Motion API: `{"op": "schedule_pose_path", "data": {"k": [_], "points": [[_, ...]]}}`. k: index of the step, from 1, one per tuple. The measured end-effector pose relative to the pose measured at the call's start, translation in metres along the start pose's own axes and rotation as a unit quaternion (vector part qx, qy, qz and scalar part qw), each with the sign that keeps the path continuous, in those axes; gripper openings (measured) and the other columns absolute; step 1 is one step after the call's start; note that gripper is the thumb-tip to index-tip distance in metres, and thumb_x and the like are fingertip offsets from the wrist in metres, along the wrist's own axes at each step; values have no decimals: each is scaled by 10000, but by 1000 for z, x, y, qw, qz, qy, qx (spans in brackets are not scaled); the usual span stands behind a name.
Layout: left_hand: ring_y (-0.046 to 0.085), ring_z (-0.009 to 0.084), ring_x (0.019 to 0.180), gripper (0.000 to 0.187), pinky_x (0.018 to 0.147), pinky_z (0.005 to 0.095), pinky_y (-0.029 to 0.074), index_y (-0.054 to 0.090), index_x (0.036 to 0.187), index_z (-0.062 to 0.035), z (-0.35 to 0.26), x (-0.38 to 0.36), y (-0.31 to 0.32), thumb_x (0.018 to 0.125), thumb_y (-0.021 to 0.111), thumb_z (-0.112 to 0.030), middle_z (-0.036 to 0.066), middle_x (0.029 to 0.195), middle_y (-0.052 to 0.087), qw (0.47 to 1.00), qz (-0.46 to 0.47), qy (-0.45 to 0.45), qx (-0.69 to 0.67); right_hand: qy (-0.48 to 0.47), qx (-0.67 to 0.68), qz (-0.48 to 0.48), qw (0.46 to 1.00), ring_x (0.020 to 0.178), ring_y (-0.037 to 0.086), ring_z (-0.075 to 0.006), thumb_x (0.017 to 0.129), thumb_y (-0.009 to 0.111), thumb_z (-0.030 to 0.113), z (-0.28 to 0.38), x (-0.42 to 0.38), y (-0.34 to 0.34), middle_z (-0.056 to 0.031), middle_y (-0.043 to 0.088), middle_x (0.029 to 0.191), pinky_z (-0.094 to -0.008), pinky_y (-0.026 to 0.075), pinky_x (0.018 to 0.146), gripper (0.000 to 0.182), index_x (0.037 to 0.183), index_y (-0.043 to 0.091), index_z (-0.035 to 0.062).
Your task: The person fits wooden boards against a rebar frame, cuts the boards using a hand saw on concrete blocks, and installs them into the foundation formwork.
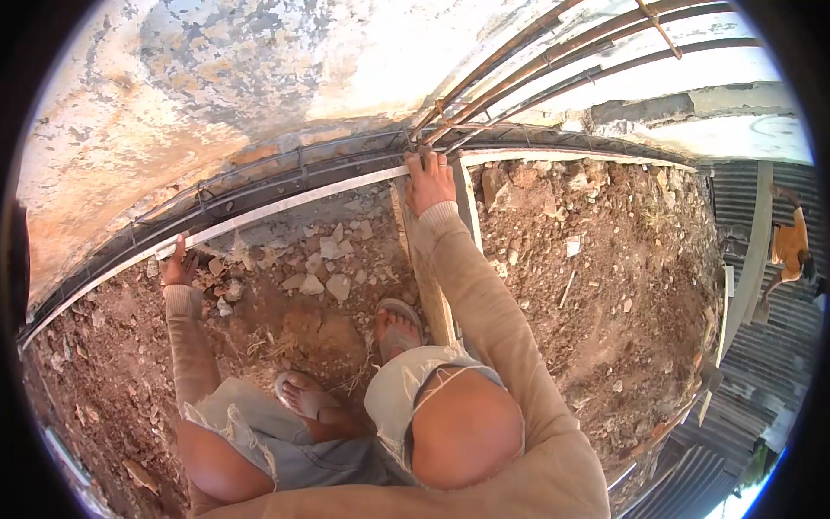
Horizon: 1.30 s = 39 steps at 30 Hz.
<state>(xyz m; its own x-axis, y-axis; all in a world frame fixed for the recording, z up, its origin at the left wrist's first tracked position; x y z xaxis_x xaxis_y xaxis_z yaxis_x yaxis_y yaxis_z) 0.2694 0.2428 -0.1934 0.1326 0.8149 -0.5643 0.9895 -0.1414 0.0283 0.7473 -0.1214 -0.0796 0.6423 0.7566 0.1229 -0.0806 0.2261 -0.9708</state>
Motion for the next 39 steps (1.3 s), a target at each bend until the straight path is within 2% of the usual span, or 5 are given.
{"op": "schedule_pose_path", "data": {"k": [4,16,18,37,39], "points": [[487,430,1336,1264,1059,531,476,-21,1561,23,7,13,-13,781,878,-401,270,1506,409,999,-12,-12,36,-36,-48,12,998,1305,458,-306,855,638,143,2,8,5,-57,530,1373,-453,406,1058,375,1228,663,154],[483,443,1339,1233,999,536,497,-6,1585,-50,-6,-17,-5,789,874,-386,261,1515,406,995,-86,10,50,2,23,51,998,1268,517,-306,824,626,112,3,18,2,-37,584,1342,-419,448,1068,372,1194,660,112],[487,411,1343,1387,1020,517,503,-257,1538,-23,-4,-13,-8,805,858,-402,284,1540,361,996,-42,15,83,-14,9,42,999,1292,494,-307,817,632,122,2,16,4,-44,571,1368,-420,445,1073,378,1193,658,94],[550,334,1262,1165,924,415,564,78,1617,-69,0,-1,-21,811,853,-398,241,1531,378,984,-88,77,131,-164,-138,123,969,1392,419,-306,860,632,180,21,9,6,-107,659,1232,-602,181,1186,286,1115,663,54],[504,366,1321,1235,950,436,574,113,1576,50,-1,-4,-19,750,891,-437,278,1553,318,986,-92,87,107,-166,-149,112,968,1381,435,-301,857,640,187,17,13,3,-104,670,1205,-604,181,1183,281,1106,671,59]]}}
Point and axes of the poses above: each hand's wrist, its own x-axis towards the middle knuckle, its own y-axis out of the palm, z = x × y, the point moved 5 cm from there along x, towards the middle knuckle
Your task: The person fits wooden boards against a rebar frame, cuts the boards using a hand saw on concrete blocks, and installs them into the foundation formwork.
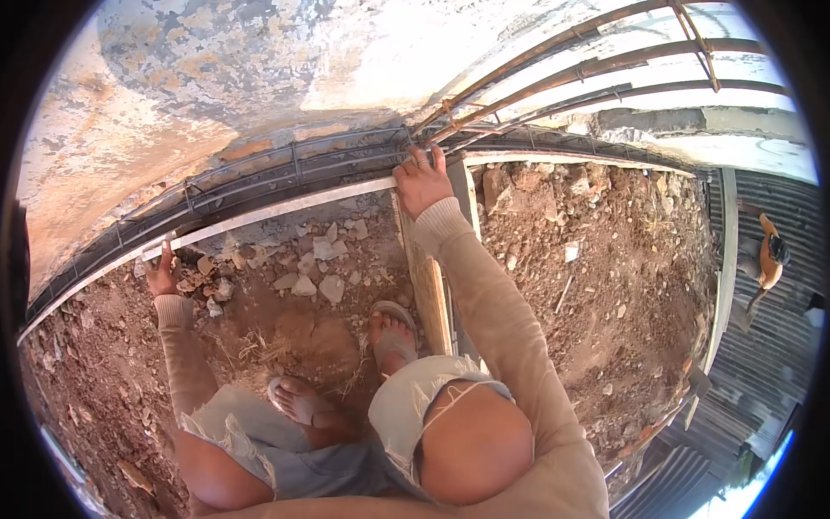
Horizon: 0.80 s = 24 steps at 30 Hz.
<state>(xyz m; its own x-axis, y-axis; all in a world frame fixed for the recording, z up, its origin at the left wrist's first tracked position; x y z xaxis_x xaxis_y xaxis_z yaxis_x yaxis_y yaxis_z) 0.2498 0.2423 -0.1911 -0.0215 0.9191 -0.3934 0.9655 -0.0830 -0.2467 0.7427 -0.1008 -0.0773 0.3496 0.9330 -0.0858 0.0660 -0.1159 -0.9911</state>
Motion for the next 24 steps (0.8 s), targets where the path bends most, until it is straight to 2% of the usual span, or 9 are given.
{"op": "schedule_pose_path", "data": {"k": [2,9,11,12,14,15,18,21,24], "points": [[496,376,1330,1327,965,438,561,90,1576,61,8,12,-4,692,915,-484,272,1551,330,1000,20,-7,-5,-2,35,-10,999,1356,467,-295,858,640,195,0,3,-4,-98,689,1156,-600,194,1174,240,1061,687,76],[416,377,1401,1332,1038,509,494,1,1593,6,-11,-15,9,731,894,-477,231,1617,239,999,-26,-46,15,18,38,-19,999,1334,497,-284,862,649,193,1,12,5,-93,692,1177,-532,227,1174,216,1047,678,86],[354,365,1443,1314,1021,497,492,-16,1593,5,-9,-17,11,757,878,-475,219,1643,182,998,21,-59,-13,14,41,2,999,1346,482,-291,852,682,209,0,13,6,-102,683,1198,-524,228,1171,235,1050,672,84],[380,359,1428,1302,1043,463,470,34,1596,13,-16,-26,13,745,882,-489,228,1623,245,998,-8,-56,3,11,43,-11,999,1351,475,-303,848,686,219,-1,12,11,-118,683,1197,-524,229,1169,255,1059,670,77],[387,380,1440,1263,1152,408,369,233,1554,71,-19,-17,3,715,793,-690,303,1550,366,959,-66,-2,277,4,34,15,999,1379,438,-303,858,692,250,7,13,10,-129,649,1261,-539,227,1171,331,1133,644,72],[453,394,1392,1312,1154,407,374,217,1527,132,-20,-21,4,715,739,-758,332,1524,381,944,-93,66,310,32,14,14,999,1392,418,-296,865,696,285,12,12,8,-128,618,1307,-547,226,1171,388,1180,622,71],[406,426,1416,1271,1170,424,349,181,1544,111,-48,-49,15,765,698,-750,340,1525,370,928,-111,45,352,64,-12,-15,998,1413,383,-284,877,698,348,19,8,5,-115,558,1386,-560,226,1173,482,1258,582,76],[338,440,1450,1096,1186,453,308,186,1555,74,-33,-43,16,881,634,-666,336,1587,247,905,-135,204,349,62,-11,-37,997,1419,371,-279,887,692,379,11,3,13,-87,533,1418,-563,227,1175,513,1292,568,91],[250,433,1491,1102,1214,482,254,187,1560,60,-35,-41,19,865,667,-647,340,1590,230,878,-124,237,397,64,1,-20,998,1421,370,-283,898,681,357,11,4,13,-54,548,1402,-549,246,1171,469,1285,576,114]]}}
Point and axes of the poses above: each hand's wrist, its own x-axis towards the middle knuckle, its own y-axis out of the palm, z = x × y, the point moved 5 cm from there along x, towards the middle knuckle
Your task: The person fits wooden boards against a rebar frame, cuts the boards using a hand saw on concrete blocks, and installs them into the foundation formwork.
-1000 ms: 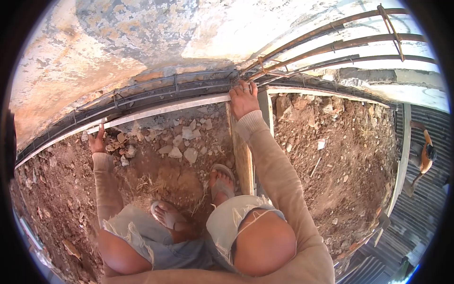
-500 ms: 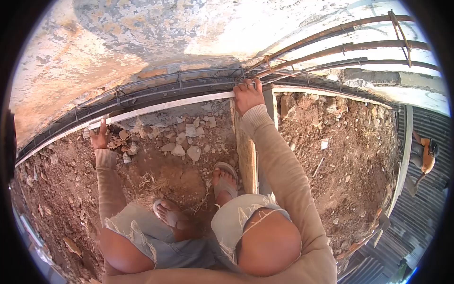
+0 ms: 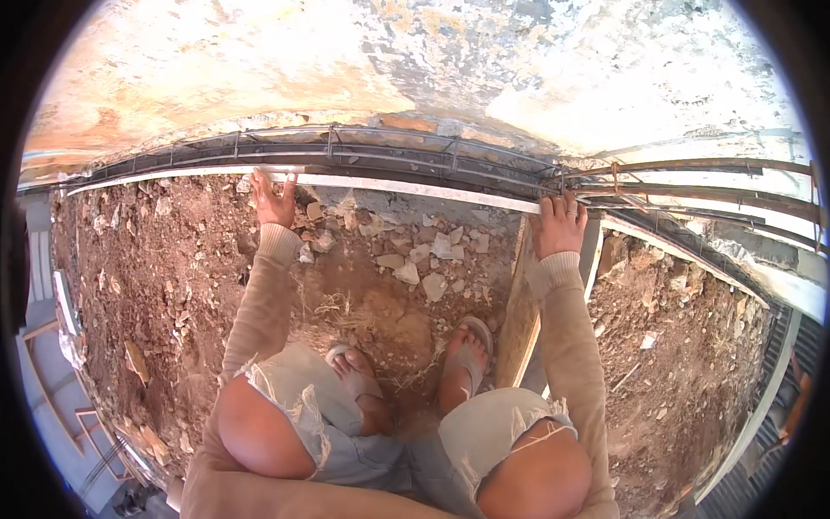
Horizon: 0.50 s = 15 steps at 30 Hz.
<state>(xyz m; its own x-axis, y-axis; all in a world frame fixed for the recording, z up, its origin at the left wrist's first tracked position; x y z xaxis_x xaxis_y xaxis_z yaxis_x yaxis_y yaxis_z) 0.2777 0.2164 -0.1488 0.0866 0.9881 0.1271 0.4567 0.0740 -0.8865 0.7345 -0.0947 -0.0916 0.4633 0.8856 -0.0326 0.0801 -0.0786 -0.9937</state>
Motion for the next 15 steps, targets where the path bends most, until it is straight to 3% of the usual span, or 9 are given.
{"op": "schedule_pose_path", "data": {"k": [1,2,5,9,11,12,14,15], "points": [[113,453,1521,1043,1226,510,196,175,1593,-24,-2,-2,-1,881,684,-592,334,1618,149,999,33,-11,-18,14,5,20,1000,1422,370,-286,899,681,349,0,1,0,-58,555,1391,-537,258,1168,455,1275,579,114],[113,453,1521,1043,1226,510,196,175,1593,-24,-5,-3,-6,881,684,-592,334,1618,149,999,31,-11,-17,28,10,40,999,1423,369,-289,900,682,340,0,2,1,-61,561,1380,-525,270,1165,441,1265,583,113],[-21,488,1521,970,1224,514,158,201,1617,-159,-3,-1,-7,859,743,-431,330,1639,42,991,94,-51,-78,32,22,22,999,1422,373,-294,896,686,323,0,1,-1,-67,585,1345,-515,304,1141,417,1243,592,112],[-5,502,1517,905,1223,541,146,287,1599,-211,-6,2,-5,846,747,-412,340,1635,26,994,92,-53,-14,41,31,13,999,1417,381,-297,891,692,323,2,1,-5,-64,599,1331,-517,322,1121,405,1227,603,116],[43,480,1525,803,1224,550,146,438,1535,-269,-16,3,-17,815,764,-408,310,1639,120,996,-17,52,67,45,36,10,998,1415,383,-298,886,697,319,2,0,-3,-63,599,1329,-516,325,1119,402,1222,606,118],[43,480,1525,803,1224,550,146,438,1535,-269,-14,8,-19,815,764,-408,310,1639,120,996,-17,52,66,48,40,7,998,1413,385,-298,882,702,315,1,0,-1,-62,600,1327,-515,328,1117,399,1218,610,121],[94,446,1533,694,1226,568,136,582,1430,-287,-18,18,-15,775,784,-394,196,1641,262,984,72,158,-39,46,39,-1,998,1410,389,-299,873,711,310,0,0,3,-63,601,1322,-514,337,1109,404,1216,611,122],[142,420,1531,603,1216,612,113,672,1332,-268,-18,19,-8,753,798,-376,67,1608,381,982,96,160,24,44,38,-10,998,1407,393,-300,864,719,305,-1,0,3,-64,601,1317,-514,347,1101,409,1215,611,123]]}}
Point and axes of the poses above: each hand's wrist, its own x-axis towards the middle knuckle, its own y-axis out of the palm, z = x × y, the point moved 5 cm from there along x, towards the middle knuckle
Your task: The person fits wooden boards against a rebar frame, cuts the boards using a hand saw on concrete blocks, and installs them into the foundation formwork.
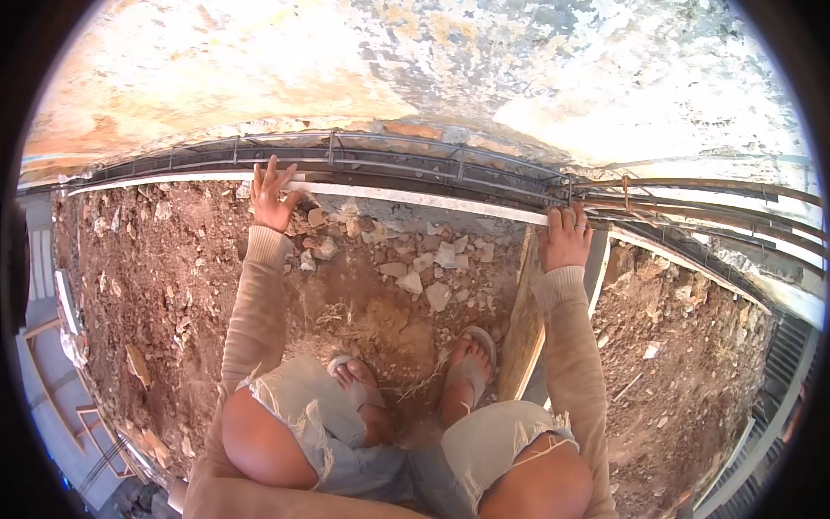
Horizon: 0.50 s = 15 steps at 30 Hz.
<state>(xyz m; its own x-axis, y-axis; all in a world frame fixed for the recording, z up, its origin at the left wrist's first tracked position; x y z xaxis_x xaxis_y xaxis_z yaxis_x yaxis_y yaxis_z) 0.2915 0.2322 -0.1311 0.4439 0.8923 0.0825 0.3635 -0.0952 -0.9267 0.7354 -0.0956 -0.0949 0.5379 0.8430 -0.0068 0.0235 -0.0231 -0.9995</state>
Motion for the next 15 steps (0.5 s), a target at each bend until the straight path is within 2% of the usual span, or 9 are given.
{"op": "schedule_pose_path", "data": {"k": [4,11,15], "points": [[120,407,1534,633,1223,595,36,629,1381,-277,-3,2,0,779,799,-374,7,1598,404,999,47,5,3,2,-8,0,1000,1396,405,-305,852,728,294,2,0,-1,-65,604,1302,-515,367,1083,416,1213,612,123],[127,412,1528,634,1221,586,63,639,1368,-264,-6,0,-3,769,823,-358,14,1571,439,998,34,44,-10,-8,0,-10,1000,1394,394,-324,840,731,288,-1,-1,4,-82,595,1301,-515,386,1060,428,1212,609,115],[150,411,1523,618,1235,576,93,646,1361,-285,-4,-2,-5,769,822,-260,21,1562,449,998,32,47,-39,-7,1,-7,1000,1399,384,-326,846,725,276,0,-1,4,-99,587,1310,-519,389,1055,426,1220,605,109]]}}
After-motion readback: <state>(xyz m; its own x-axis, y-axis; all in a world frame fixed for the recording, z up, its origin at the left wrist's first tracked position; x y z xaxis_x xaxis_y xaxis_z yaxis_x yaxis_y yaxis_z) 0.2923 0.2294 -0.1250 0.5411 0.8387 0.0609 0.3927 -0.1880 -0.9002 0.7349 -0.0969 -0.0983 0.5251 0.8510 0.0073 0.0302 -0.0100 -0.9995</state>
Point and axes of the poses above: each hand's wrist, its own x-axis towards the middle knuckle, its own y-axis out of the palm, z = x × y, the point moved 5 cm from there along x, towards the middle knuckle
